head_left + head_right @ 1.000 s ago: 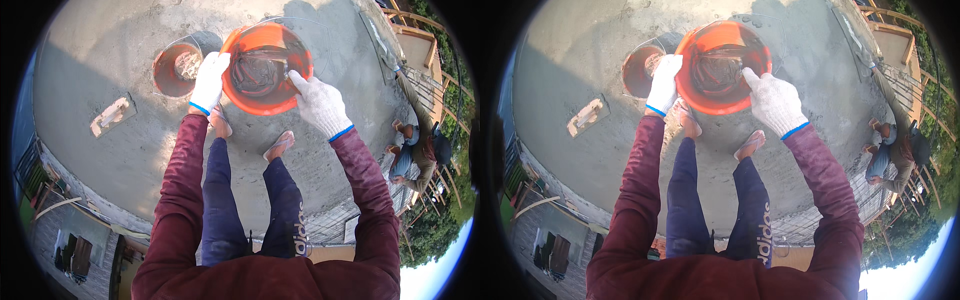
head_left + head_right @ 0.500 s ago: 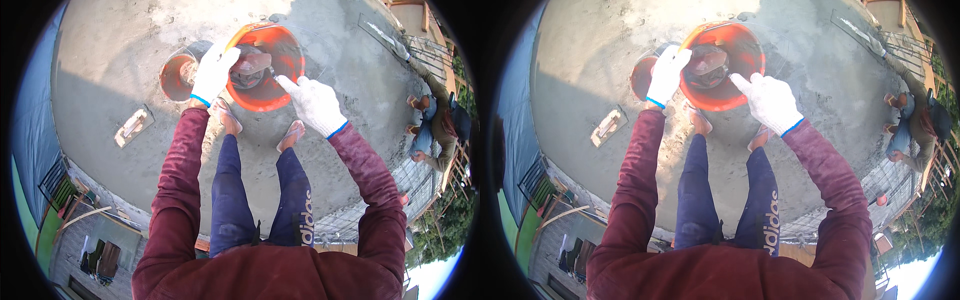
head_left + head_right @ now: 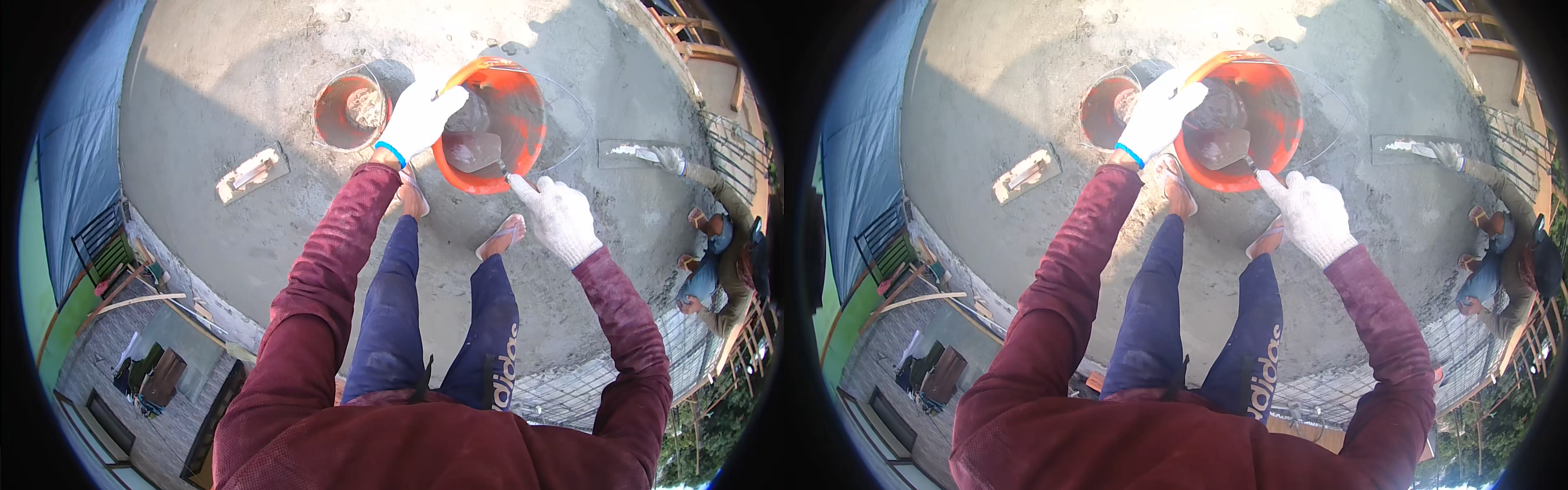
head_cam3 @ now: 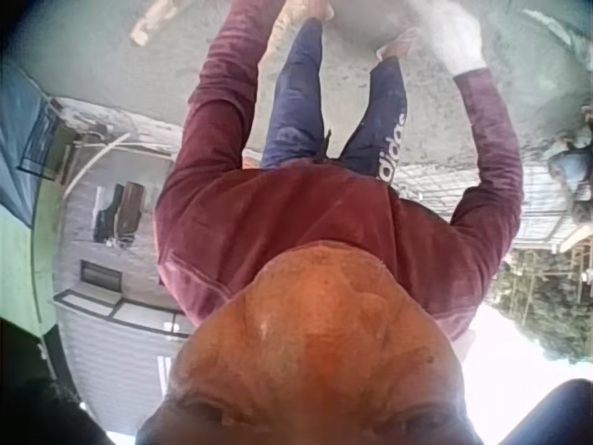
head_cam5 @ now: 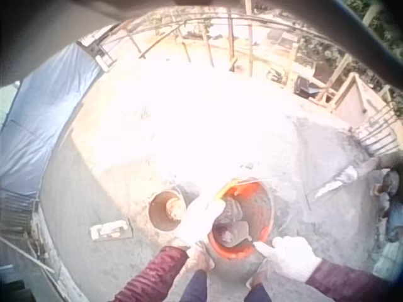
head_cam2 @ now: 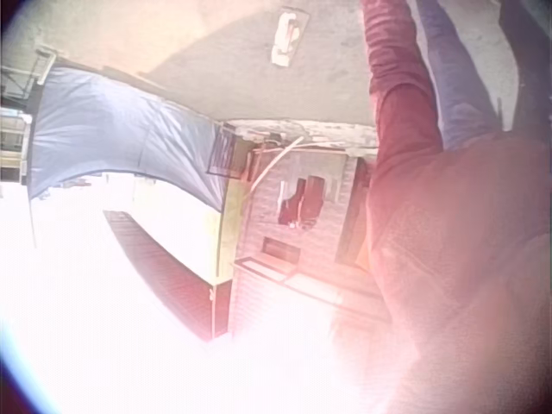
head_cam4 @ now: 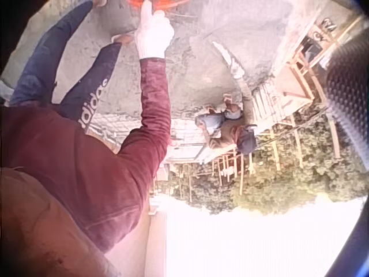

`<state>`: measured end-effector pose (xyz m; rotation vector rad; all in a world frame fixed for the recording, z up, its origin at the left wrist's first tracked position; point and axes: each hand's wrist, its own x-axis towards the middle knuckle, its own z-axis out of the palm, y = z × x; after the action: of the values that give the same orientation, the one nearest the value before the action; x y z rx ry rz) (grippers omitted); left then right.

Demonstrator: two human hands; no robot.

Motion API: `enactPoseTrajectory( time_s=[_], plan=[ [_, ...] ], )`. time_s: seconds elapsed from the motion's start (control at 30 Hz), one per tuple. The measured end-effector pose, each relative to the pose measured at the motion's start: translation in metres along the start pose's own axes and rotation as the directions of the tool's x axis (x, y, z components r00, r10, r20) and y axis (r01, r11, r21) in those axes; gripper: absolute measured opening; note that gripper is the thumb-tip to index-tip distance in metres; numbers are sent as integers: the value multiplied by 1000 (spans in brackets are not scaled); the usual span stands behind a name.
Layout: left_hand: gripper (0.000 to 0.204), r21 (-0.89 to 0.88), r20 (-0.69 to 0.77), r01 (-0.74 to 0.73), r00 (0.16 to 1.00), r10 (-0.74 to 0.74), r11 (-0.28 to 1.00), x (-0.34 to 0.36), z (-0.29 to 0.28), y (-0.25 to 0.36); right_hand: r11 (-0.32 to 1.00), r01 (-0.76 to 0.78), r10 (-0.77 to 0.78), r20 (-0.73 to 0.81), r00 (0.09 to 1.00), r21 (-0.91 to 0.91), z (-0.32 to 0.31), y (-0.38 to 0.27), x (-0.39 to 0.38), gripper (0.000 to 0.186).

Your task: The person smooths a wet concrete surface using a wooden float and a trowel. They repeatedly level the surface, fill small imperfections, and occasionally pour water from a bucket onto the concrete to aid finishing.

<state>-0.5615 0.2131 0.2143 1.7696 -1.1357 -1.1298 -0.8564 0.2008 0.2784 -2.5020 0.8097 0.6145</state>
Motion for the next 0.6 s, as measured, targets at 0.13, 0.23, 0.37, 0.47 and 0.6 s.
enactPoseTrajectory(
  time_s=[0.13,0.23,0.37,0.47,0.6],
  plan=[
    [34,9,28,14,1000,-14,1000,-6,-18,-3,995,-70,70,-5,998,74,-6,4,2,61],
    [34,80,75,69,994,-75,994,-4,-11,19,967,-228,238,-76,968,115,-12,1,30,59],
    [33,77,100,-26,995,18,997,1,-5,16,945,-254,271,-61,961,205,2,0,44,54],
    [33,155,169,-97,983,70,983,2,-13,21,862,-292,282,87,956,413,5,-3,35,54],
    [32,178,219,-204,962,164,963,-2,-12,19,632,-254,235,132,963,732,26,25,38,52]
  ],
)
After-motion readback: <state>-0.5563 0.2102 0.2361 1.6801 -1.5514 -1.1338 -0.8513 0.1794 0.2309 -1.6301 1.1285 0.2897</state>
